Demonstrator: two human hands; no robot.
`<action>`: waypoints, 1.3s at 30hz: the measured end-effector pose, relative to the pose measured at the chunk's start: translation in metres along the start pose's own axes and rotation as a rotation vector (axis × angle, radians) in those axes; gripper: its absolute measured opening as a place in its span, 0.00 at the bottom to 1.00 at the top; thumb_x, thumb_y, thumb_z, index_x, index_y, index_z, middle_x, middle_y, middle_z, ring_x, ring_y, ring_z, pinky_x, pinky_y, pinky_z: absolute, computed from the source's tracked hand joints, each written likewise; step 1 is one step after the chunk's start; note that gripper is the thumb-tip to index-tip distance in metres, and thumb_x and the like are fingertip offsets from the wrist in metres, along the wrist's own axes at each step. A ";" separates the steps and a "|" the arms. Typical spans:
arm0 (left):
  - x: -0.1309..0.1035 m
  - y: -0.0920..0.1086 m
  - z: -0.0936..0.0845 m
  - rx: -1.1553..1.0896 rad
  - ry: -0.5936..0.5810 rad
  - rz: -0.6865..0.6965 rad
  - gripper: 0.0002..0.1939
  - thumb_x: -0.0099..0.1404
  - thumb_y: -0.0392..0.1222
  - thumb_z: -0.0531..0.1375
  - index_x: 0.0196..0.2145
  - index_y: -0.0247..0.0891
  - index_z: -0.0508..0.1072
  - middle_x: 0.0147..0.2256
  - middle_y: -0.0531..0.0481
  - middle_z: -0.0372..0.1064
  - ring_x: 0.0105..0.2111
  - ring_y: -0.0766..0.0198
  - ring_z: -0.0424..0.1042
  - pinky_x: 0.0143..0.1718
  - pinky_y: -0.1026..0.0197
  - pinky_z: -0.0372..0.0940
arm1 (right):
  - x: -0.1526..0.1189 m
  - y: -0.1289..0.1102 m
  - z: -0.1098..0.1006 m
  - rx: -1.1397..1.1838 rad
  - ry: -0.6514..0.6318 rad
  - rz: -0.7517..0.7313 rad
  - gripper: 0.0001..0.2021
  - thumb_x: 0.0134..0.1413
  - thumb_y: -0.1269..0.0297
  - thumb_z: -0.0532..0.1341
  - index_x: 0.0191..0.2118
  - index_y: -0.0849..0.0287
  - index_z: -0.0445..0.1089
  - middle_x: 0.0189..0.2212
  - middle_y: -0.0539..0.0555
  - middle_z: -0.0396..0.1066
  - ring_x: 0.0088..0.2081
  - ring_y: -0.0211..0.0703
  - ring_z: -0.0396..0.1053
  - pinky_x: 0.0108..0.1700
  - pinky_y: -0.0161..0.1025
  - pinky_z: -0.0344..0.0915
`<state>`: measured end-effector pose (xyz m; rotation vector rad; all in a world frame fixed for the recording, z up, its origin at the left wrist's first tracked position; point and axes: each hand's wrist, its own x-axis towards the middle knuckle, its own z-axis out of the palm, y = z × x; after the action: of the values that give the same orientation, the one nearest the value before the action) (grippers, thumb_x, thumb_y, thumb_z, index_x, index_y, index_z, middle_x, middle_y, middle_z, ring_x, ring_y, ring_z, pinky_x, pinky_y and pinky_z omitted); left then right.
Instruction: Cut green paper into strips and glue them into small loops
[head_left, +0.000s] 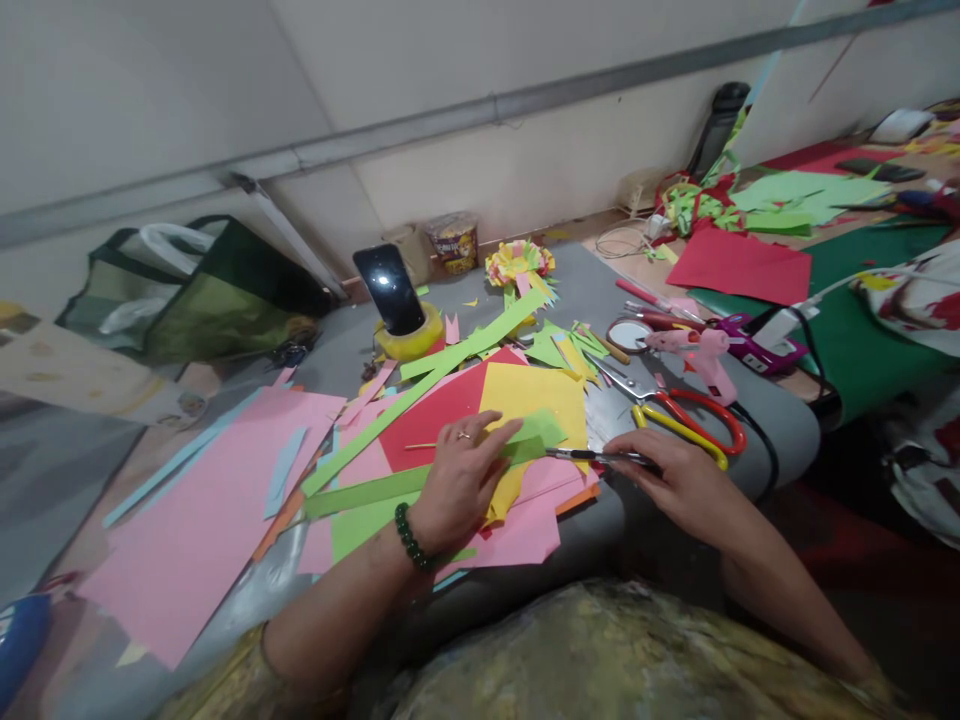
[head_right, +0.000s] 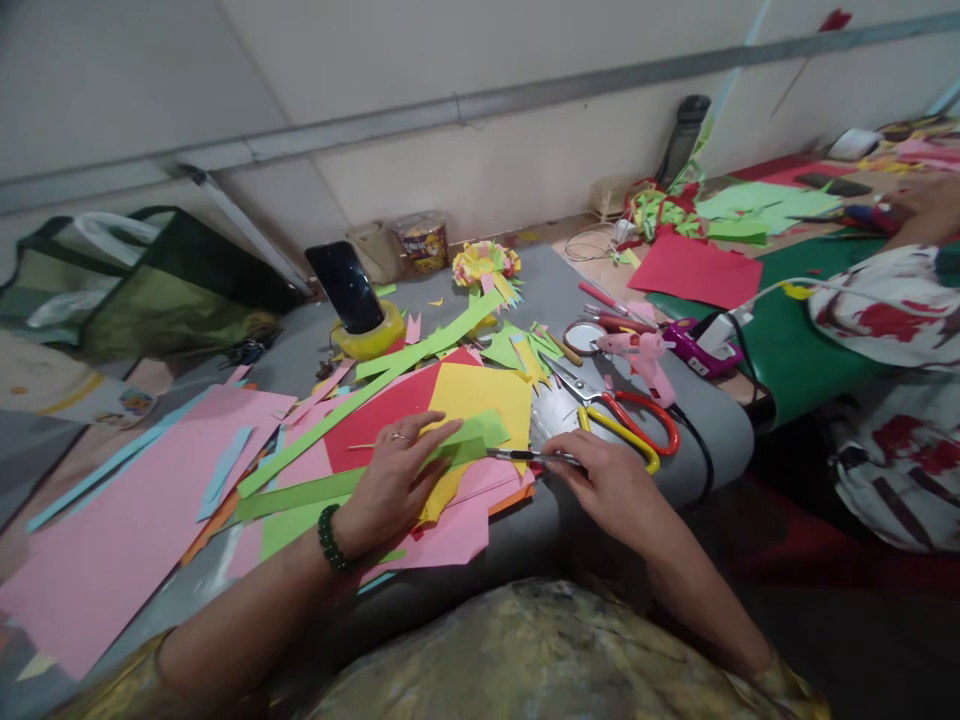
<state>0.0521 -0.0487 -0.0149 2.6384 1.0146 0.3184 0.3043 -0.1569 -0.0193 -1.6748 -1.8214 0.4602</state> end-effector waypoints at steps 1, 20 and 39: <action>0.000 0.001 0.000 0.019 -0.058 0.016 0.22 0.72 0.42 0.48 0.61 0.48 0.63 0.62 0.43 0.59 0.62 0.49 0.57 0.60 0.40 0.54 | 0.001 -0.001 0.001 -0.003 0.001 -0.002 0.10 0.62 0.61 0.53 0.39 0.53 0.72 0.34 0.54 0.76 0.35 0.45 0.74 0.36 0.39 0.69; 0.011 0.011 -0.007 0.189 -0.309 0.026 0.30 0.73 0.55 0.42 0.68 0.47 0.48 0.70 0.41 0.40 0.69 0.45 0.39 0.63 0.33 0.44 | -0.004 -0.002 0.004 0.007 -0.003 -0.013 0.09 0.62 0.62 0.53 0.38 0.54 0.70 0.34 0.55 0.76 0.35 0.46 0.74 0.36 0.41 0.69; 0.023 0.006 0.000 0.135 -0.368 0.036 0.27 0.74 0.46 0.41 0.68 0.52 0.46 0.70 0.46 0.36 0.69 0.48 0.34 0.64 0.31 0.40 | -0.009 -0.004 0.003 0.082 -0.087 0.008 0.10 0.63 0.62 0.53 0.38 0.54 0.70 0.35 0.55 0.77 0.36 0.46 0.75 0.37 0.41 0.70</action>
<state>0.0728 -0.0375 -0.0102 2.6953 0.8928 -0.2310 0.2989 -0.1657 -0.0211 -1.6301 -1.8333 0.6116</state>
